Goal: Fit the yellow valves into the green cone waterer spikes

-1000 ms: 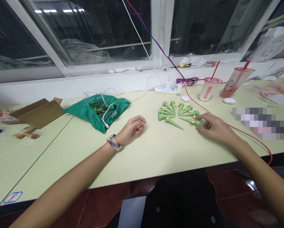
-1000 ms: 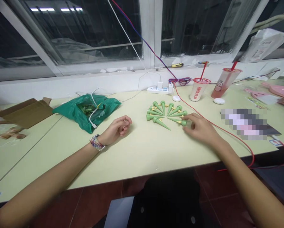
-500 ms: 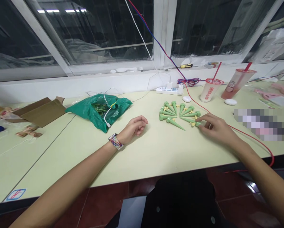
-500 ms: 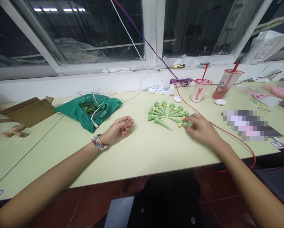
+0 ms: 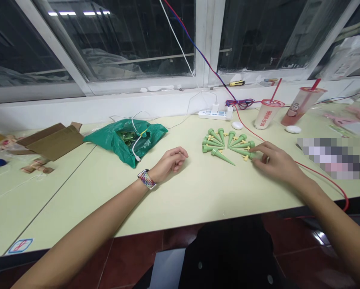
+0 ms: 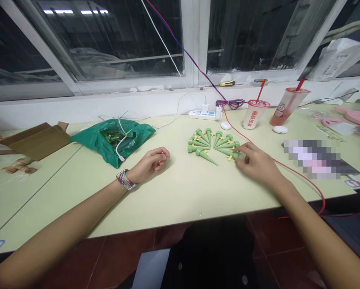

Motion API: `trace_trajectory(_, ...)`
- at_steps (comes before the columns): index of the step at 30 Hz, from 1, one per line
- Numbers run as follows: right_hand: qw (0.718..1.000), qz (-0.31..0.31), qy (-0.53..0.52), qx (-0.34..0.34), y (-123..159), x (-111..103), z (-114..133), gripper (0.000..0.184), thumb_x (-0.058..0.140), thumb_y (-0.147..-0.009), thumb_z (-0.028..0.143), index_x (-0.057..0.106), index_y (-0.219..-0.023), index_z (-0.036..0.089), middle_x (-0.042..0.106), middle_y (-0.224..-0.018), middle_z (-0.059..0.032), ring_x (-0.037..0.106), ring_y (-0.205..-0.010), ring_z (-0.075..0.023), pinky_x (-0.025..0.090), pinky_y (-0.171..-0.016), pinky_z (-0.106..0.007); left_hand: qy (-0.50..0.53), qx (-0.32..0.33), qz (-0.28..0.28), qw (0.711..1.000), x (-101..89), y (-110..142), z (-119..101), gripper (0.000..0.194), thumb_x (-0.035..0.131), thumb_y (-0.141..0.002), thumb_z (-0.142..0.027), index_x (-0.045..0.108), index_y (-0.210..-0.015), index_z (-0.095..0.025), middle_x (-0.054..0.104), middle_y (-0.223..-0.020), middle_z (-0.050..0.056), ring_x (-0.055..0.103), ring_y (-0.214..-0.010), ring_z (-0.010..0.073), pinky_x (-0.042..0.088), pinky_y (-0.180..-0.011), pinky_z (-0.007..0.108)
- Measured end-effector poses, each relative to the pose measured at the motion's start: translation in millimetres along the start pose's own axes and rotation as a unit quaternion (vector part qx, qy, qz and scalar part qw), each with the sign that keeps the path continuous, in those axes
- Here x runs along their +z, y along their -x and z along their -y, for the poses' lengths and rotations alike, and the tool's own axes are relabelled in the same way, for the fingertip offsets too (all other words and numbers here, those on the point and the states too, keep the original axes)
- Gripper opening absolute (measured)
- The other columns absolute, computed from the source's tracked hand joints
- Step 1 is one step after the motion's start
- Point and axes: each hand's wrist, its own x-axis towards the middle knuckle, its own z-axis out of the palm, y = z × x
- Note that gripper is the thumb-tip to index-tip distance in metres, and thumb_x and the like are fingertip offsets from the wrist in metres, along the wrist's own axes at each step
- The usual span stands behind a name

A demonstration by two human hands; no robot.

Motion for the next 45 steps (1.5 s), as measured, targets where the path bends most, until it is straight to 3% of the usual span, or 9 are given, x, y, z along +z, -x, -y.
trace_trajectory(17, 0.999, -0.002, 0.032, 0.001, -1, -2, 6, 0.030, 0.059, -0.091, 0.036, 0.071, -0.117, 0.027, 0.070, -0.116, -0.0057, 0.067, -0.069, -0.0166, 0.050, -0.066, -0.034, -0.009, -0.001, -0.001, 1.000, 2.2, 2, -2, 0.014, 0.070, -0.082, -0.026, 0.062, -0.087, -0.017, 0.041, -0.060, -0.005, 0.035, -0.051, 0.0068, 0.023, -0.046, 0.019)
trace_trajectory(24, 0.992, -0.085, 0.089, -0.001, 10, -4, 38, 0.033, 0.054, -0.098, 0.039, 0.068, -0.124, 0.026, 0.070, -0.123, -0.0092, 0.065, -0.065, -0.0165, 0.044, -0.058, -0.032, -0.014, -0.002, -0.002, 1.000, 3.1, 1, -3, 0.014, 0.070, -0.082, -0.027, 0.062, -0.087, -0.017, 0.042, -0.060, -0.005, 0.034, -0.050, 0.0068, 0.023, -0.046, 0.019)
trace_trajectory(29, 0.991, 0.029, 0.104, -0.074, -1, 13, 83, 0.031, 0.053, -0.100, 0.037, 0.069, -0.122, 0.023, 0.071, -0.126, -0.0101, 0.071, -0.099, -0.0269, 0.044, -0.064, -0.032, -0.021, -0.003, -0.005, 1.000, 2.4, 1, -4, 0.014, 0.071, -0.081, -0.027, 0.062, -0.087, -0.017, 0.041, -0.060, -0.005, 0.034, -0.051, 0.0067, 0.023, -0.046, 0.018)
trace_trajectory(33, 0.991, 0.060, 0.104, -0.058, -21, 34, 102, 0.030, 0.057, -0.099, 0.035, 0.068, -0.124, 0.023, 0.074, -0.117, -0.0087, 0.071, -0.095, -0.0267, 0.041, -0.064, -0.031, -0.025, 0.001, -0.003, 1.000, 1.3, 1, -4, 0.014, 0.070, -0.081, -0.027, 0.062, -0.087, -0.017, 0.041, -0.060, -0.005, 0.035, -0.052, 0.0071, 0.024, -0.046, 0.018)
trace_trajectory(37, 0.994, 0.055, 0.082, -0.050, -24, 39, 101, 0.028, 0.056, -0.097, 0.023, 0.068, -0.123, 0.024, 0.076, -0.117, -0.0071, 0.072, -0.094, -0.0259, 0.040, -0.063, -0.031, -0.027, -0.005, -0.003, 1.000, 1.7, 1, -4, 0.015, 0.070, -0.081, -0.028, 0.062, -0.087, -0.016, 0.043, -0.061, -0.005, 0.034, -0.051, 0.0068, 0.025, -0.046, 0.018)
trace_trajectory(45, 0.991, 0.066, 0.014, -0.115, -10, 25, 82, 0.035, 0.048, -0.096, 0.012, 0.076, -0.111, 0.027, 0.073, -0.119, -0.0049, 0.071, -0.093, -0.0210, 0.046, -0.067, -0.029, -0.019, -0.005, -0.002, 1.000, 3.3, 1, -4, 0.014, 0.071, -0.080, -0.026, 0.063, -0.085, -0.016, 0.042, -0.060, -0.005, 0.034, -0.051, 0.0069, 0.024, -0.046, 0.018)
